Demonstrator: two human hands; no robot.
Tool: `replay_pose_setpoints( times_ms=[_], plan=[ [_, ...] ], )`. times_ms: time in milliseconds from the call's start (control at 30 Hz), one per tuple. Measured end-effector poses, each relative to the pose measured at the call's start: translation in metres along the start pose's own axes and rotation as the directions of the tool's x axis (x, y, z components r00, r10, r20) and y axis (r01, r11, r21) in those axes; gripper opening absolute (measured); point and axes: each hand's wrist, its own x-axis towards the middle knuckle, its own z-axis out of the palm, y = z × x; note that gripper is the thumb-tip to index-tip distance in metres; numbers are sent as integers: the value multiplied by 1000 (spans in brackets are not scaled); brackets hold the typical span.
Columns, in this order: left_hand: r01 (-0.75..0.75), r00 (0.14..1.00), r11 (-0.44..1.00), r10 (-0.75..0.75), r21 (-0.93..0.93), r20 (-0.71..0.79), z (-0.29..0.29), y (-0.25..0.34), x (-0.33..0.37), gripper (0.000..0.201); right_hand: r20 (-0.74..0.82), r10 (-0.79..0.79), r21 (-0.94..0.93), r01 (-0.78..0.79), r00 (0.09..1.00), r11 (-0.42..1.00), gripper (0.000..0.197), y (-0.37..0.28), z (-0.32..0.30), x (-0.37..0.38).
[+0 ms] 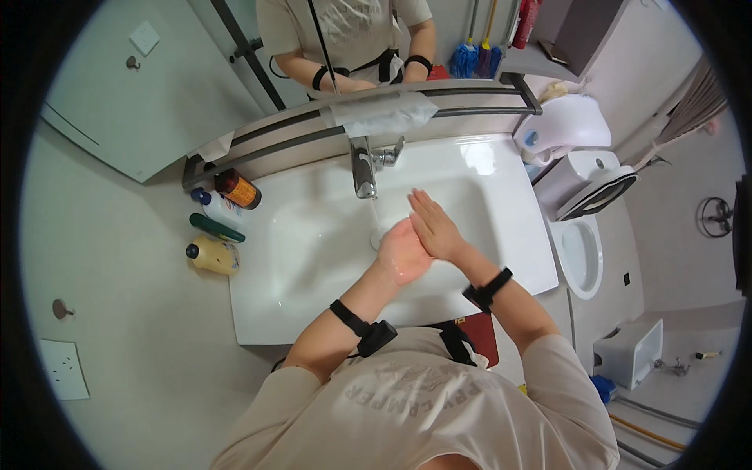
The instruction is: The person is organizing cleaning tools and then cleaning the sink and mirror in a bathroom.
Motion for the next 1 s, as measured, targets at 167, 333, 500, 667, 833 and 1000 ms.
replay_pose_setpoints(
  times_ms=[167,333,500,667,833,1000],
  plan=[
    [-66,981,992,46,104,187,-35,33,2,52,-4,-19,304,19,1000,953,53,-105,-15,-6],
    [21,1000,995,-22,92,7,-17,-5,5,45,219,-43,77,26,975,997,31,-45,-22,32],
    [-117,980,976,144,185,-139,11,-2,2,36,510,581,778,-629,635,4,17,-16,-32,26],
    [-210,974,974,216,-87,66,9,3,27,33,128,580,691,347,804,-634,8,-57,0,31],
    [-343,862,717,497,606,-100,7,6,43,13,452,358,563,50,817,-825,13,-52,19,24],
    [39,757,-607,537,794,373,-9,15,37,8,546,410,668,-84,731,-739,23,-63,18,25]
  ],
)
